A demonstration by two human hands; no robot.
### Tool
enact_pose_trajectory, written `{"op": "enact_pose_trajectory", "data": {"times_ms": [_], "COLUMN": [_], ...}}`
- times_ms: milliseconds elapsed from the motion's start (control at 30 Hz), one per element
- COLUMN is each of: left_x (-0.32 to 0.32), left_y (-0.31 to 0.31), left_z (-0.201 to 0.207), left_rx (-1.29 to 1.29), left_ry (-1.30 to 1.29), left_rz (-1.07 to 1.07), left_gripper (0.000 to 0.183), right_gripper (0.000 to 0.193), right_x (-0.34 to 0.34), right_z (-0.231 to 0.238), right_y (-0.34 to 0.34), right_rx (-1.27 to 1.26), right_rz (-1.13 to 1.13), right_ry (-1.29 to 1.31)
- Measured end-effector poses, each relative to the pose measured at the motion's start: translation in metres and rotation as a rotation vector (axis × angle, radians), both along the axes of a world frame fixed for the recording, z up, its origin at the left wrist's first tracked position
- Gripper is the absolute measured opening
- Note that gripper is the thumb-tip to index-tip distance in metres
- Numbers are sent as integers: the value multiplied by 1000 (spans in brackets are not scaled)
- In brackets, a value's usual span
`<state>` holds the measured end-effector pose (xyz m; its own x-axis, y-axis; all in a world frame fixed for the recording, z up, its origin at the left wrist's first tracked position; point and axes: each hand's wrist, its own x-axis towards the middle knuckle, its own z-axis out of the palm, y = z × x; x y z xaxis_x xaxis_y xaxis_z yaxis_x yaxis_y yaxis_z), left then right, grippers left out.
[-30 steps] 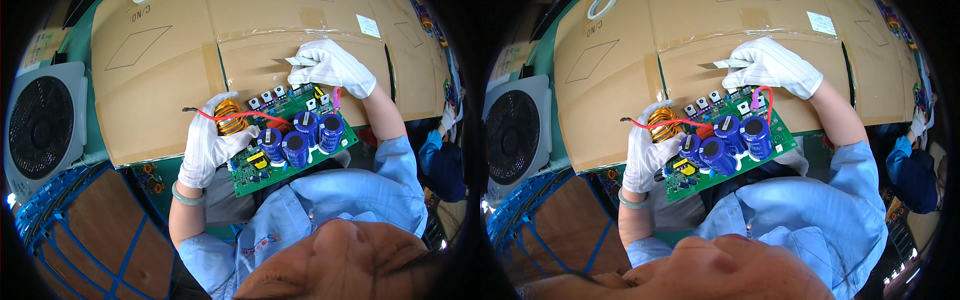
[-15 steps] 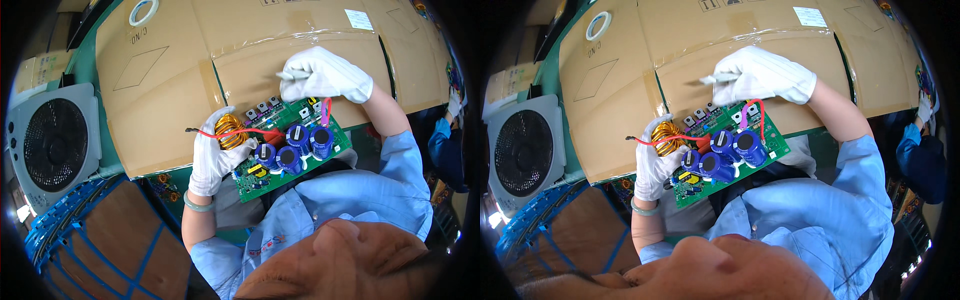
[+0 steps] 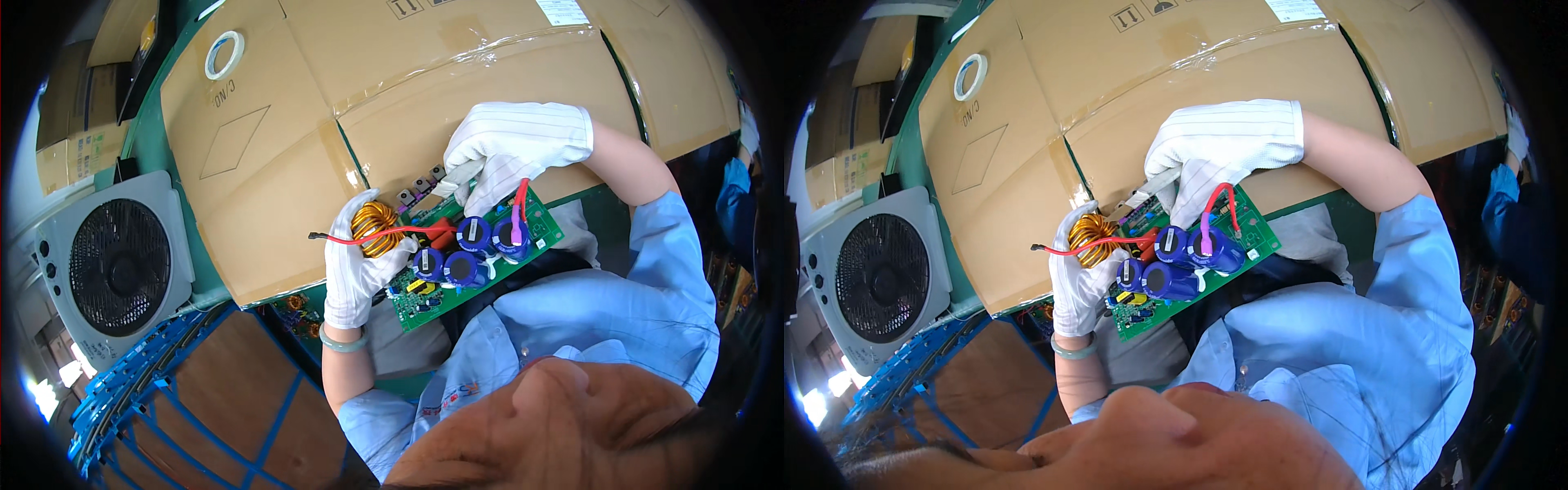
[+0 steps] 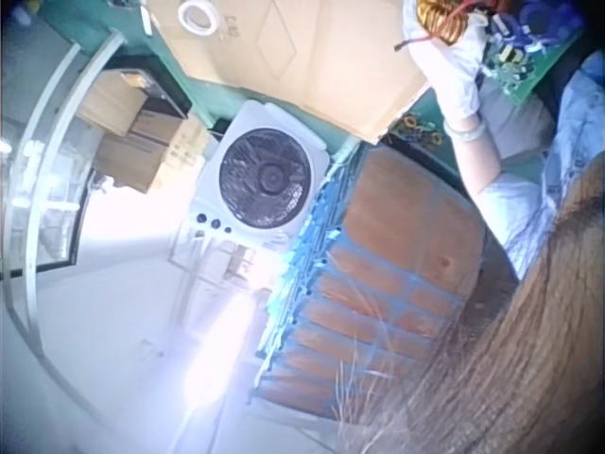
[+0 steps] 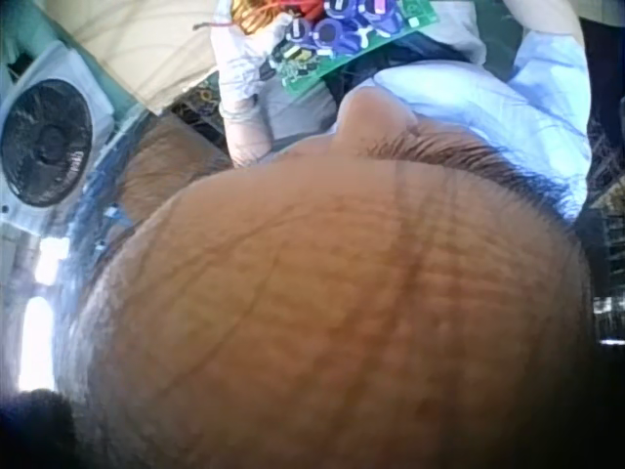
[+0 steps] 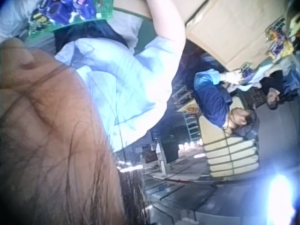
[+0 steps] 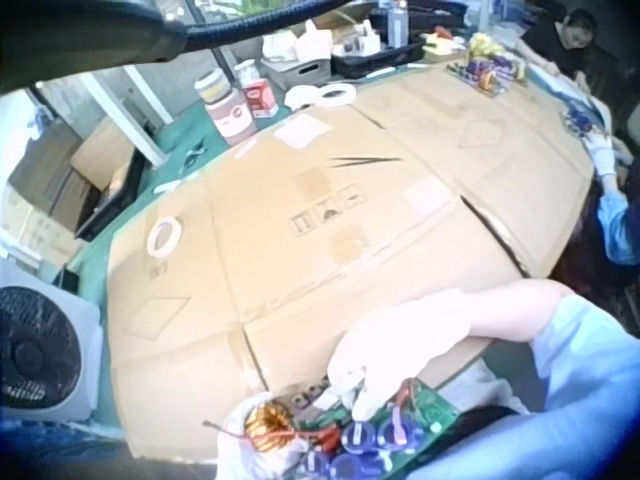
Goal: The person repeatedly picks up green circuit boards from a blue rack, holds them up to inspect both sides, and places them back. The person wears white gloves and a light blue shirt.
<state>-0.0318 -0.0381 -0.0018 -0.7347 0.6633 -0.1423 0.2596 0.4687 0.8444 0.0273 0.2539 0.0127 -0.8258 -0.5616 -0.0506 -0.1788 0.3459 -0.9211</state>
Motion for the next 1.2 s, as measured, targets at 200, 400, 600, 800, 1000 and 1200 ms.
{"op": "enact_pose_trajectory", "data": {"times_ms": [200, 400, 600, 800, 1000, 1200], "left_x": [1, -1, -1, -13, -11, -11], "left_y": [7, -3, -5, 7, 3, 7], "left_z": [9, -9, -11, 0, -3, 4], "left_rx": [-28, 31, 124, 180, 337, 195], "left_ry": [-130, -36, -192, -581, -671, -589], "left_rz": [45, 7, 51, 249, 231, 206], "left_gripper": [69, 69, 60, 60, 53, 54], "right_gripper": [33, 42, 34, 35, 40, 42], "right_x": [-1, 2, 2, 4, 5, 10], "right_z": [6, 0, -8, 9, 15, 7], "right_y": [-1, 11, 9, 28, 38, 42], "right_rx": [-58, 61, -139, -123, 25, 63], "right_rz": [-108, -100, -215, -327, -210, -258], "right_ry": [-134, -130, -23, -298, -171, -65]}}
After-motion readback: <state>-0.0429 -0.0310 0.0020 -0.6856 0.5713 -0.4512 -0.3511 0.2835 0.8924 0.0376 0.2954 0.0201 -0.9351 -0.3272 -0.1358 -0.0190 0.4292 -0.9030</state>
